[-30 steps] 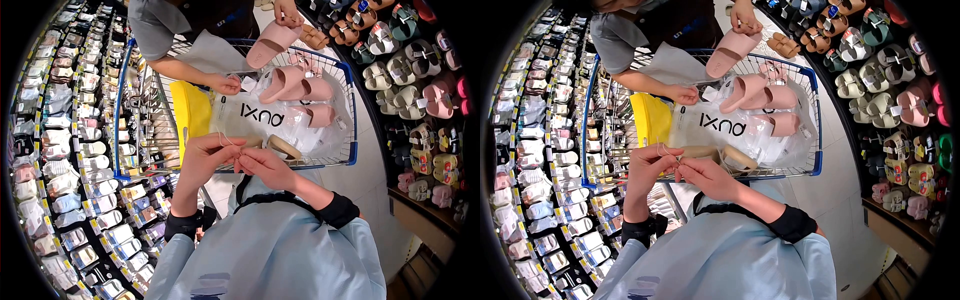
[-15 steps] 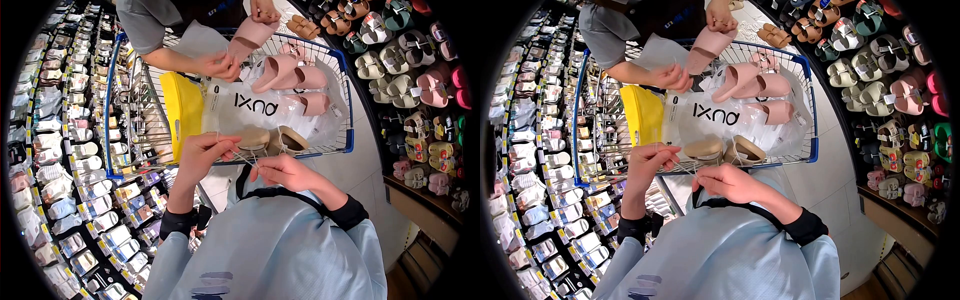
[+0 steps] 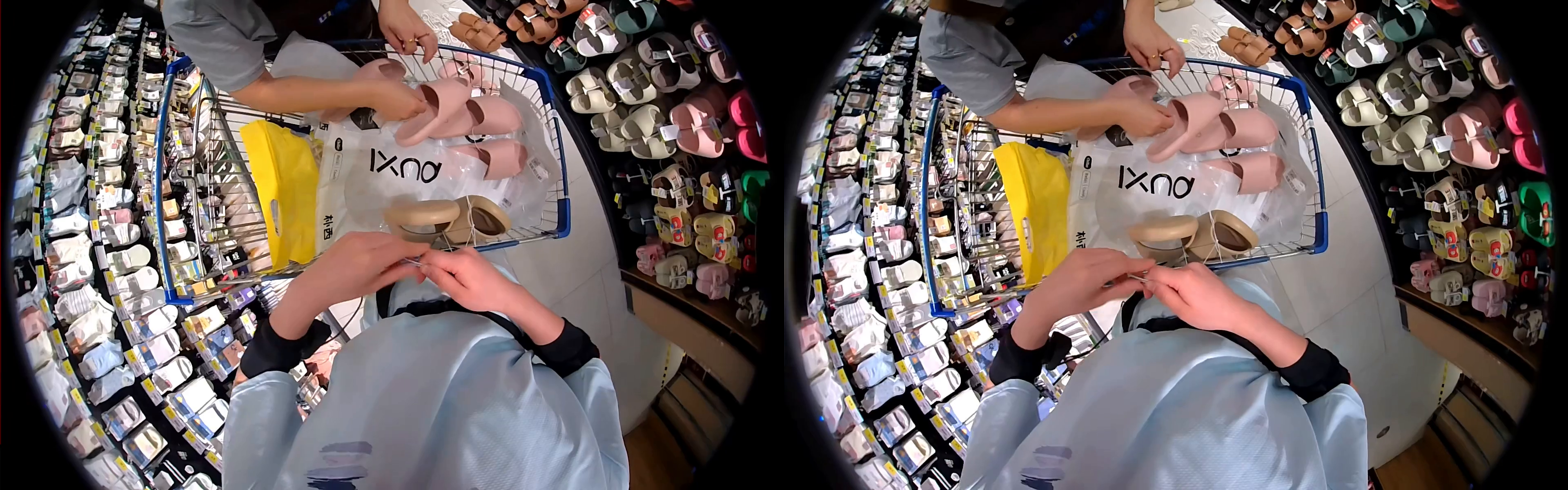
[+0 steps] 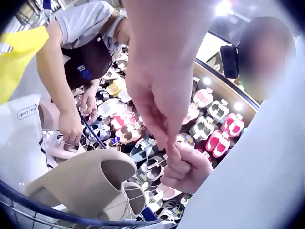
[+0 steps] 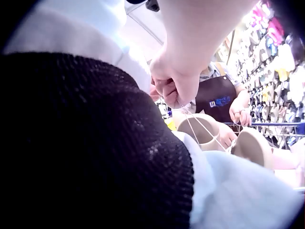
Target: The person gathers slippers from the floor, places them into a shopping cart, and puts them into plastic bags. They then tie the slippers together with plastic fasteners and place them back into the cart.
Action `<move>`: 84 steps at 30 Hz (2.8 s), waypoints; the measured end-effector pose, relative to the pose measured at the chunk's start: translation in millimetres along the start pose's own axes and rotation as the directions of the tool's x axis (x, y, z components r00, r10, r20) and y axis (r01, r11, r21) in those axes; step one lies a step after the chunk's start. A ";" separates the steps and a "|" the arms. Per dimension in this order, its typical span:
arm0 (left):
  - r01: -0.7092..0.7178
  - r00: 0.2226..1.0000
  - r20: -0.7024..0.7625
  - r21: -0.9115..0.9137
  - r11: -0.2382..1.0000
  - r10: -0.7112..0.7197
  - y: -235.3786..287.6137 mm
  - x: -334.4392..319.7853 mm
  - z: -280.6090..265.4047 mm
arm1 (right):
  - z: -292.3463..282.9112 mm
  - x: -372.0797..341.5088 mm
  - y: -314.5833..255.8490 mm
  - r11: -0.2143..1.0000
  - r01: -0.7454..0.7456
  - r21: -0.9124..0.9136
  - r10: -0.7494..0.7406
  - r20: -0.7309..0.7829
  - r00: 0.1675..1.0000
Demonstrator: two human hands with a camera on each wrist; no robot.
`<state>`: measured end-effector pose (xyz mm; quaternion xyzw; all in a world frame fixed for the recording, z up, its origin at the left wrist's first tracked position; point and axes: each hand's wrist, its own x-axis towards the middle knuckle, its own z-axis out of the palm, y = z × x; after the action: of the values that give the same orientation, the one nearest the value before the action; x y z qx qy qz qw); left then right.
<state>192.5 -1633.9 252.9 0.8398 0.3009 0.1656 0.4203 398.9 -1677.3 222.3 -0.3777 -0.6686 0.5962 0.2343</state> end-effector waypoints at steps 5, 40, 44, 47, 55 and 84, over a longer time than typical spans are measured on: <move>-0.075 0.995 -0.050 0.176 0.982 0.085 -14.7 9.0 -5.2 | -8.2 -3.7 7.7 0.971 -0.091 0.221 0.105 -0.053 0.993; 0.214 0.969 -0.040 -0.357 0.909 -0.244 -109.4 120.0 60.0 | -66.0 28.1 131.5 0.849 0.024 0.528 0.266 -0.465 0.845; 0.336 0.942 0.232 -0.665 0.667 -0.243 -103.3 143.8 81.8 | -75.3 18.3 143.7 0.844 0.066 0.533 0.231 -0.471 0.851; 0.394 0.909 0.223 -0.736 0.550 -0.353 -98.8 148.2 92.9 | -76.8 11.2 146.9 0.870 0.087 0.485 0.198 -0.506 0.839; 0.409 0.855 0.214 -0.838 0.360 -0.472 -103.3 163.8 128.6 | -74.2 7.7 168.4 0.941 0.003 0.338 0.236 -0.663 0.710; 0.457 0.788 0.366 -0.887 0.072 -0.494 -114.9 180.4 175.4 | -70.7 -11.2 187.2 0.682 0.280 0.676 0.505 -0.712 0.488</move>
<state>381.5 -1570.4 61.1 0.2627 0.4004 0.1779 0.8597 501.9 -1641.5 54.1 -0.5459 -0.1351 0.5482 0.6190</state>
